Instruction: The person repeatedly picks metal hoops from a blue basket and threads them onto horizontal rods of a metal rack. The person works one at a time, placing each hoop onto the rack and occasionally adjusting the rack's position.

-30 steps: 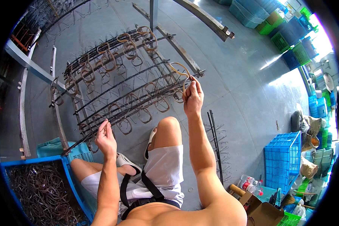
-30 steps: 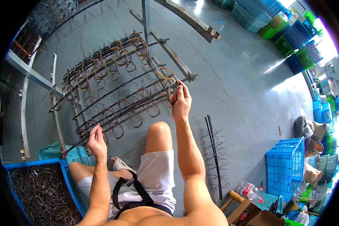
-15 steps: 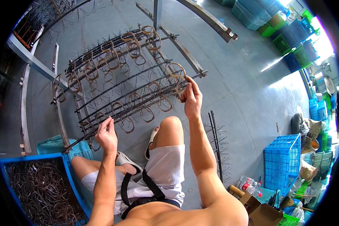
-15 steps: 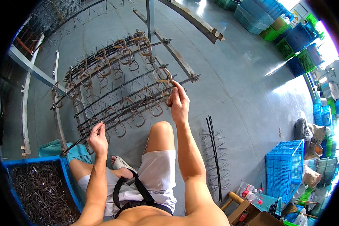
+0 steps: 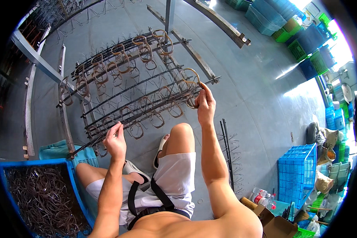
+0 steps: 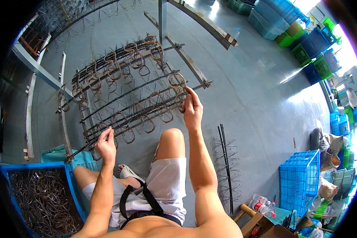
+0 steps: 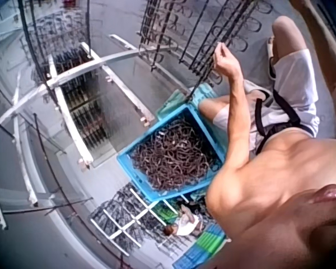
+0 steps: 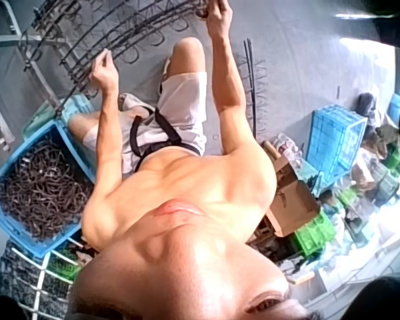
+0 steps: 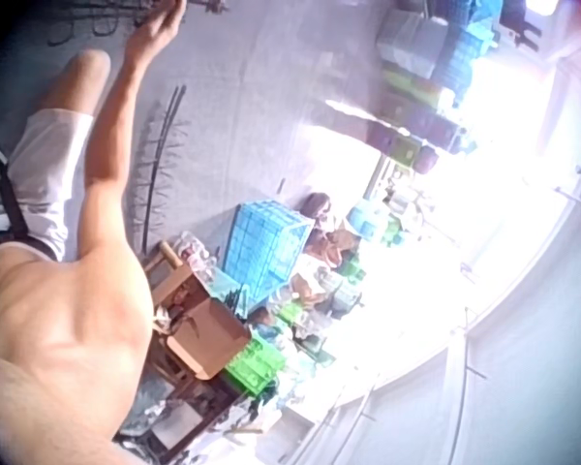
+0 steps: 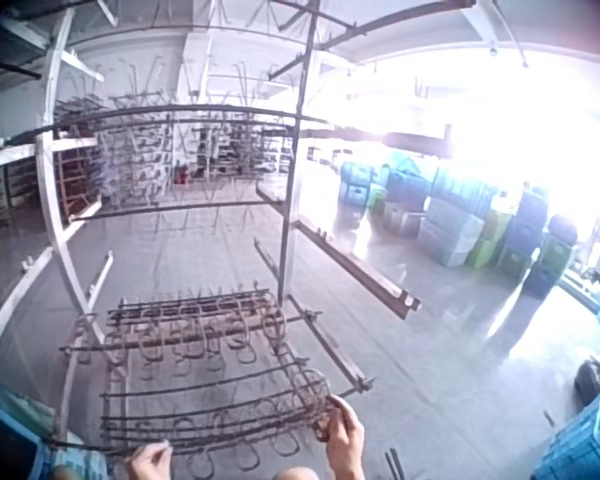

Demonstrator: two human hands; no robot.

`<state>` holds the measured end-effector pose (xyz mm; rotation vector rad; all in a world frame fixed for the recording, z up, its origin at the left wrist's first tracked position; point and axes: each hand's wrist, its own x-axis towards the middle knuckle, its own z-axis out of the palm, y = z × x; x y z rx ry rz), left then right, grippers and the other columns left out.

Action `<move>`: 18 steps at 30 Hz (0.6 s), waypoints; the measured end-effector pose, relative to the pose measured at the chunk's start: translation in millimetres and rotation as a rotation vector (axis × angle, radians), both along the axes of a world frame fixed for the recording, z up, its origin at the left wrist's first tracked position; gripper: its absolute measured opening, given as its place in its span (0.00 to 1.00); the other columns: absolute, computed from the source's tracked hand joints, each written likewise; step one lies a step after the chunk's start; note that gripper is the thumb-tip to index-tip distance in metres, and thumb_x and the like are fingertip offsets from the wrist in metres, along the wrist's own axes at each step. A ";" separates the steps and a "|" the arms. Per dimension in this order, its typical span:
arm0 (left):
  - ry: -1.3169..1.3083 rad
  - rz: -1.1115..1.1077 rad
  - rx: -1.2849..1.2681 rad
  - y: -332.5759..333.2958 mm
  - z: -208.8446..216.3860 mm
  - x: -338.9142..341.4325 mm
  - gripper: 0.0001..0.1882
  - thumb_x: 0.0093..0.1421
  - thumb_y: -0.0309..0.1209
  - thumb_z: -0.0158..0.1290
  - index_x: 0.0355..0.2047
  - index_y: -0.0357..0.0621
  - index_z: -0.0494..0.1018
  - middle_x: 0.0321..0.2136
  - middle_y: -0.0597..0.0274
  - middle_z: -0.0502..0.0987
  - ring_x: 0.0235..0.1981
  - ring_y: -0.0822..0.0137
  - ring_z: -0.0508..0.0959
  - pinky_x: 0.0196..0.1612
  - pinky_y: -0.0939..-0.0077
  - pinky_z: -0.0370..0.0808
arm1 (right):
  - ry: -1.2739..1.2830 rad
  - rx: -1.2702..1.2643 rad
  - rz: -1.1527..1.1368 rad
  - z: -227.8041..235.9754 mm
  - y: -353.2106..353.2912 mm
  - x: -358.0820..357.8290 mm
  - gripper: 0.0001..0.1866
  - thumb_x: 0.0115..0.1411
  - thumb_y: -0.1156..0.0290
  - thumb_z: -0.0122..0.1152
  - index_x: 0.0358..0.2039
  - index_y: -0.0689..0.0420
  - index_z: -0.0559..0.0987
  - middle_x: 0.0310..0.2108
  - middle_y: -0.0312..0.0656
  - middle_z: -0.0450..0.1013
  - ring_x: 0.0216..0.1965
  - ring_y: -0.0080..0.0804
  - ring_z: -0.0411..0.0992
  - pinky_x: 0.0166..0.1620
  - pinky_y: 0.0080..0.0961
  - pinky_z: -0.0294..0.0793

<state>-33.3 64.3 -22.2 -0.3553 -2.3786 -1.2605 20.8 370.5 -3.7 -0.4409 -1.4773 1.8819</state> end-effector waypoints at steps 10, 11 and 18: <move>-0.142 -0.024 0.083 -3.7 -1.8 5.8 0.10 0.55 0.24 0.56 0.39 0.38 0.76 0.33 0.52 0.79 0.32 0.62 0.81 0.35 0.75 0.76 | 0.001 -0.275 0.063 13.4 15.0 -10.0 0.14 0.65 0.68 0.48 0.48 0.59 0.72 0.17 0.29 0.57 0.18 0.18 0.55 0.22 0.16 0.56; -0.258 -0.080 0.060 -10.7 3.0 11.9 0.14 0.56 0.25 0.55 0.44 0.39 0.73 0.35 0.51 0.79 0.34 0.61 0.80 0.37 0.72 0.75 | -0.026 -0.263 0.038 16.6 13.3 -12.8 0.14 0.64 0.66 0.50 0.46 0.59 0.74 0.17 0.30 0.58 0.18 0.18 0.56 0.21 0.17 0.57; -0.157 0.159 0.004 -173.9 37.0 77.9 0.08 0.56 0.22 0.52 0.37 0.39 0.73 0.29 0.56 0.77 0.29 0.62 0.78 0.29 0.74 0.75 | -0.159 0.494 -0.404 22.4 15.5 46.4 0.20 0.59 0.66 0.51 0.48 0.65 0.70 0.33 0.43 0.70 0.32 0.28 0.68 0.37 0.26 0.70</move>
